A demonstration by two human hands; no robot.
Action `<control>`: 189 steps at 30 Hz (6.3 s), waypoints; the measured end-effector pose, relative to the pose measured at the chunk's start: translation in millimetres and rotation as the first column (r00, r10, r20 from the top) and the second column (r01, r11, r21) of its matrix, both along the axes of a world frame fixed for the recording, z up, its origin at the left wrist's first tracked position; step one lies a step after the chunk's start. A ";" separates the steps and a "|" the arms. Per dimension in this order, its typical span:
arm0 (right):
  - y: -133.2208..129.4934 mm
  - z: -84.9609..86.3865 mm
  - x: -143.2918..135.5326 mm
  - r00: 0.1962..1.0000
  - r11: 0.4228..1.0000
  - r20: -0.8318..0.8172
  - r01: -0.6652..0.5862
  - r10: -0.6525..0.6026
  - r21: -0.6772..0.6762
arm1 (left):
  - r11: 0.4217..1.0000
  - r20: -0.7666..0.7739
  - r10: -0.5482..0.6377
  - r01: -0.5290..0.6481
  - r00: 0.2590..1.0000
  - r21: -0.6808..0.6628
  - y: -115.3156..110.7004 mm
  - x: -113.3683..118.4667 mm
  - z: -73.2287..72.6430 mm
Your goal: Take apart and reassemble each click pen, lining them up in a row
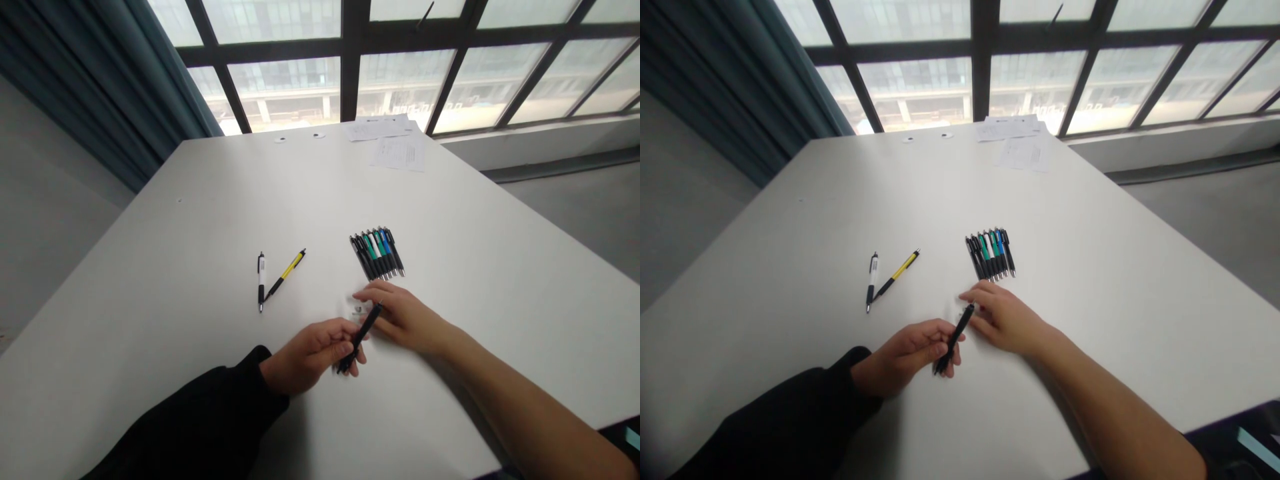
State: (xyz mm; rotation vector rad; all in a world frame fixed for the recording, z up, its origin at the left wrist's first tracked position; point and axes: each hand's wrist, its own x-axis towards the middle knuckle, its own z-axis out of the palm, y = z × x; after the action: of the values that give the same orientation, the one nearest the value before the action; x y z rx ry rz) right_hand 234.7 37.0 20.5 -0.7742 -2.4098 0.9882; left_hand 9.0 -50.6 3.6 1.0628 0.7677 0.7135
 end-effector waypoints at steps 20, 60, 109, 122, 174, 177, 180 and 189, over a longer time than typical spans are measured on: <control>0.1 2.1 -0.7 0.976 0.996 0.218 -0.031 0.012 0.081 | 1.000 0.008 -0.009 0.009 1.000 -0.014 0.1 -1.0 -3.7; -0.2 20.7 18.1 0.975 0.911 -0.116 0.129 -0.188 -0.391 | 0.999 0.009 -0.011 0.011 1.000 -0.044 1.3 -1.2 -2.5; 0.8 16.4 18.5 0.787 0.802 -0.549 -0.124 -0.279 -0.585 | 0.998 0.022 -0.030 0.032 0.999 -0.055 0.7 -1.6 -1.3; 0.9 21.5 19.1 0.864 0.845 -0.431 -0.010 -0.262 -0.534 | 0.998 0.024 -0.042 0.043 0.999 -0.045 1.1 -1.9 -1.6; 4.7 24.3 22.0 0.994 0.960 0.105 0.027 0.002 -0.277 | 0.989 -0.040 0.108 -0.111 0.993 -0.096 6.8 -3.0 -1.9; 5.3 22.4 20.7 0.993 0.915 0.113 0.082 -0.040 -0.394 | 0.967 -0.081 0.250 -0.253 0.965 -0.029 12.3 -7.8 -4.2; 2.0 18.8 13.5 0.991 0.839 0.084 0.129 -0.100 -0.528 | 0.838 0.018 0.545 -0.545 0.838 -0.004 25.4 -10.5 -1.9; -24.6 -11.3 -36.2 0.956 0.501 -0.287 -0.222 -0.054 -0.837 | 0.759 0.257 0.591 -0.635 0.765 0.144 71.2 14.0 -1.0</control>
State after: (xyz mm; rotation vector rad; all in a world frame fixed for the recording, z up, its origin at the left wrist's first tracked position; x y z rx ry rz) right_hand 198.4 12.3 9.2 -0.7226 -1.5818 2.2595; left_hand 23.0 20.6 2.6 0.9114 0.8872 1.4872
